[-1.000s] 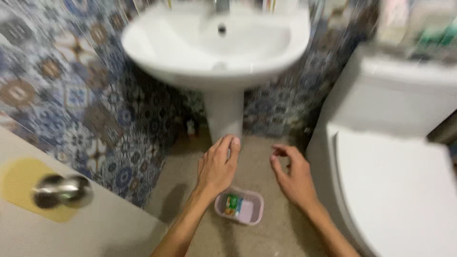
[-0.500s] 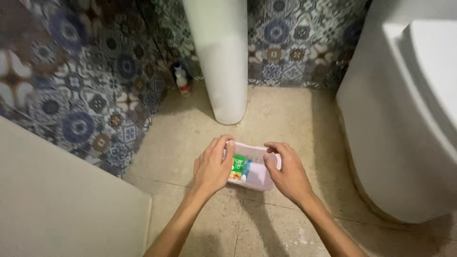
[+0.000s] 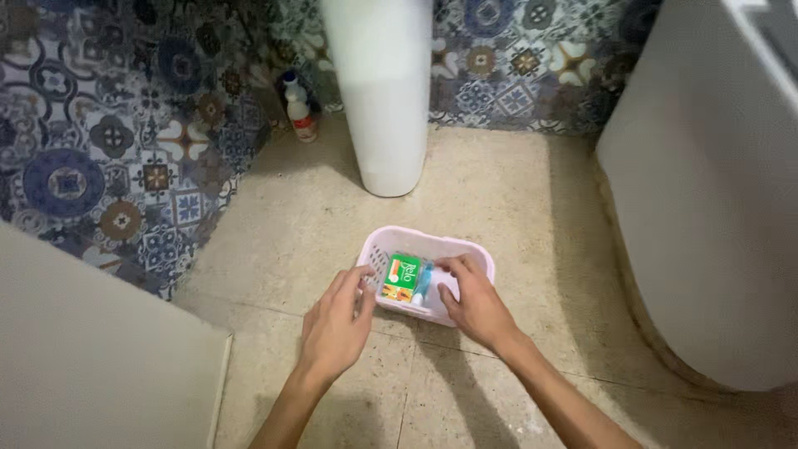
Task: The person transfers various toiletries from a pink basket on the floor to a wire rack on the toilet tank. They handle bottles, tubes, and boxes one at a time, placing them into the rack until the basket is empty.
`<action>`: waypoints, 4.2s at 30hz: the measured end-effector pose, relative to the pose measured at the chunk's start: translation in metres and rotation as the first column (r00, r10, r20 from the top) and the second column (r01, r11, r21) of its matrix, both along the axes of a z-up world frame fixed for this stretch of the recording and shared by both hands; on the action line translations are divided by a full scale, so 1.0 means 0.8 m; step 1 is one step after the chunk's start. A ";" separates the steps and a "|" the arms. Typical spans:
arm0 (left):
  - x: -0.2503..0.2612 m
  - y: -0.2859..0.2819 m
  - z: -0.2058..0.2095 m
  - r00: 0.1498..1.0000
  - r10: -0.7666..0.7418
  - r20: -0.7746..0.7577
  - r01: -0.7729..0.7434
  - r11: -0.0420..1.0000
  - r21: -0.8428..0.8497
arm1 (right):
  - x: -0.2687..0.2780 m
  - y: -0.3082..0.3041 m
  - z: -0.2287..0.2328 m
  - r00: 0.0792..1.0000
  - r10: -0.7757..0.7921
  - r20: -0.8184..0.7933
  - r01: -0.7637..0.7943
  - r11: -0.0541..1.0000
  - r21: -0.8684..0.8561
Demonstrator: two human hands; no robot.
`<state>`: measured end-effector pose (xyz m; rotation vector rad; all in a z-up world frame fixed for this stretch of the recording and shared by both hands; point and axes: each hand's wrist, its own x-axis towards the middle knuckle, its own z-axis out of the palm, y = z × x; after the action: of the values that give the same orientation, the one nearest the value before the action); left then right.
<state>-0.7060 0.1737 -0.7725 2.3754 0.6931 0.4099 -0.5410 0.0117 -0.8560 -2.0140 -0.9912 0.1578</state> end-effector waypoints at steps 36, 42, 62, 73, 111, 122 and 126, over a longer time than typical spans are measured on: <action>-0.040 0.015 -0.086 0.999 -0.050 0.015 0.051 0.997 -0.061 | 0.034 0.076 -0.025 0.924 0.369 0.099 -0.237 0.759 -0.607; -0.036 -0.002 -0.086 0.998 -0.070 0.005 0.070 0.995 -0.074 | 0.047 0.073 -0.019 0.958 0.251 0.139 -0.050 0.622 -0.782; 0.042 -0.078 -0.046 0.834 -0.004 0.551 0.143 0.967 -0.210 | -0.004 0.010 0.125 0.980 -0.122 -0.158 0.100 0.985 -0.137; 0.046 -0.121 -0.062 0.810 -0.060 0.583 0.276 0.917 -0.289 | 0.013 -0.057 0.104 0.825 -0.011 -0.565 0.113 0.983 0.147; 0.087 -0.120 0.886 0.741 -0.232 0.630 0.465 0.855 -0.232 | 0.015 -0.152 1.046 0.985 -0.009 -0.175 -0.001 0.998 -0.057; 0.168 -0.126 1.046 0.630 -0.206 0.749 0.630 0.700 -0.337 | 0.052 -0.168 1.207 0.989 -0.066 -0.134 0.085 0.986 0.141; 0.207 -0.129 1.061 0.466 -0.122 0.876 0.782 0.520 -0.343 | 0.038 -0.157 1.219 0.976 -0.183 -0.113 0.203 0.958 0.203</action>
<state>-0.5404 0.0707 0.0759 1.2625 -0.3023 0.6663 -0.5108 -0.1142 0.1194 -1.8751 -0.7150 0.0369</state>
